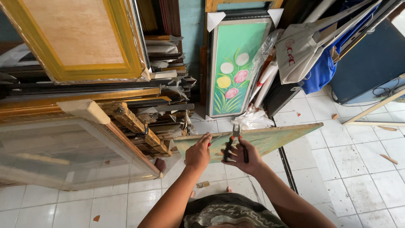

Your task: The person uses pliers and a screwdriver to pry and remove wooden moldings from a picture frame. They then scrape the removed molding pieces on the floor with the screwdriver.

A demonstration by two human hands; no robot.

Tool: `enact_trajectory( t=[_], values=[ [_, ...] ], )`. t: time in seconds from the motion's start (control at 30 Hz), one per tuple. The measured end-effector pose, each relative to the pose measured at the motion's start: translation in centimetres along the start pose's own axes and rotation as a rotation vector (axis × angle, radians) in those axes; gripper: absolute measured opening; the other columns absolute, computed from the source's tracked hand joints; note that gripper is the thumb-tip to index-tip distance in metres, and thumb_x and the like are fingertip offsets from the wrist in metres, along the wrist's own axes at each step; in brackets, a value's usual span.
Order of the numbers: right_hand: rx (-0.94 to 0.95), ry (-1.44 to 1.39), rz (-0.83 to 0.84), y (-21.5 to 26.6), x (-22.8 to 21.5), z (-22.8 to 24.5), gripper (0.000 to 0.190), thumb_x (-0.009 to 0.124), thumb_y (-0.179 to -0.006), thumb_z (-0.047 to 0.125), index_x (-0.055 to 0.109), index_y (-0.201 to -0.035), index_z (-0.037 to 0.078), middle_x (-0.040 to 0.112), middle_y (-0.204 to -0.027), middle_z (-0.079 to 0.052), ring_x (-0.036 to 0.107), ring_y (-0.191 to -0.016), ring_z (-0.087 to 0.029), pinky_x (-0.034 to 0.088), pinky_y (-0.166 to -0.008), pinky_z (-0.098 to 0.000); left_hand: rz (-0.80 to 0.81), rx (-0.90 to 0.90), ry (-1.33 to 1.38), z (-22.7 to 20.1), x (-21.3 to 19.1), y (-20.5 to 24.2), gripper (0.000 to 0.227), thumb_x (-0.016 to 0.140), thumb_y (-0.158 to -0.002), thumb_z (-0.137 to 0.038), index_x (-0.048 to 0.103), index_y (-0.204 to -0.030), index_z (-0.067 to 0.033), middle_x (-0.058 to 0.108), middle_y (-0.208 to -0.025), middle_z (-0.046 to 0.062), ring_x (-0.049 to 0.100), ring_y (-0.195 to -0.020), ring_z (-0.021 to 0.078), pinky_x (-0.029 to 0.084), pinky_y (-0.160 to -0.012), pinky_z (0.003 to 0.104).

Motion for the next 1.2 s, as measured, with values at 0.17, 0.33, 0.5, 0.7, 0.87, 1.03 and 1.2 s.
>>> enact_trajectory(
  t=[0.17, 0.33, 0.5, 0.7, 0.87, 1.03, 1.2],
  values=[
    [-0.086, 0.083, -0.138, -2.0, -2.0, 0.4, 0.052, 0.067, -0.107, 0.047, 0.050, -0.068, 0.017, 0.082, -0.107, -0.012, 0.078, -0.100, -0.040, 0.060, -0.080, -0.0546, -0.003, 0.001, -0.014, -0.1, 0.1, -0.1, 0.056, 0.053, -0.112, -0.011, 0.055, -0.166, -0.0226, 0.046, -0.181, -0.004, 0.079, -0.119, 0.0378, 0.069, -0.096, 0.056],
    [-0.320, 0.738, -0.508, -1.9, -2.5, 1.5, 0.062, 0.075, -0.105, 0.058, 0.076, -0.128, 0.001, 0.085, -0.110, -0.023, 0.086, -0.092, -0.039, 0.070, -0.071, -0.0525, -0.012, 0.004, -0.002, 0.2, 0.3, -0.6, 0.054, 0.054, -0.111, -0.011, 0.057, -0.165, -0.0216, 0.050, -0.179, -0.002, 0.079, -0.121, 0.0366, 0.070, -0.094, 0.055],
    [-0.372, 1.396, -0.414, -4.9, -4.5, -0.1, 0.045, 0.079, -0.097, 0.064, 0.077, -0.084, 0.021, 0.077, -0.083, 0.001, 0.083, -0.093, -0.026, 0.066, -0.082, -0.0459, -0.018, 0.021, 0.000, 0.6, 1.1, -1.3, 0.055, 0.054, -0.110, -0.013, 0.055, -0.165, -0.0213, 0.046, -0.181, -0.006, 0.079, -0.118, 0.0362, 0.070, -0.094, 0.055],
    [0.004, 0.265, -0.038, 1.1, 3.7, -3.7, 0.041, 0.065, -0.108, 0.023, 0.054, -0.072, 0.009, 0.078, -0.130, -0.022, 0.066, -0.141, -0.058, 0.050, -0.115, -0.0809, -0.067, 0.071, -0.002, 1.1, 0.1, -0.5, 0.049, 0.051, -0.114, -0.013, 0.057, -0.163, -0.0162, 0.049, -0.178, 0.004, 0.079, -0.114, 0.0424, 0.070, -0.092, 0.060],
    [0.176, 0.185, 0.076, -1.2, 2.9, -3.5, 0.042, 0.062, -0.107, 0.034, 0.052, -0.072, 0.014, 0.080, -0.128, -0.017, 0.071, -0.132, -0.055, 0.049, -0.110, -0.0805, -0.021, 0.102, -0.078, 0.9, -0.4, 0.1, 0.059, 0.057, -0.107, -0.005, 0.056, -0.164, -0.0202, 0.045, -0.180, -0.005, 0.081, -0.103, 0.0363, 0.073, -0.086, 0.052],
    [0.209, 0.151, 0.113, -2.5, 3.9, -3.6, 0.047, 0.060, -0.108, 0.043, 0.048, -0.070, 0.019, 0.061, -0.082, -0.004, 0.075, -0.097, -0.045, 0.057, -0.097, -0.0656, 0.015, 0.106, -0.093, 0.6, -1.0, 1.1, 0.063, 0.056, -0.106, 0.000, 0.054, -0.166, -0.0184, 0.042, -0.182, -0.003, 0.082, -0.095, 0.0353, 0.074, -0.082, 0.052],
    [-0.118, 0.471, -0.236, -2.7, 3.4, -2.3, 0.056, 0.078, -0.104, 0.041, 0.051, -0.070, 0.006, 0.053, -0.065, -0.010, 0.078, -0.069, -0.043, 0.067, -0.062, -0.0554, -0.146, 0.089, 0.028, 3.2, 1.4, -0.5, 0.054, 0.060, -0.110, -0.015, 0.058, -0.162, -0.0297, 0.055, -0.172, -0.008, 0.084, -0.094, 0.0340, 0.073, -0.080, 0.050]
  ],
)
Point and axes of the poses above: each hand's wrist, its own y-axis away from the middle knuckle, its own x-axis out of the palm, z = x × y, the point moved 5 cm from there along -y, towards the middle knuckle
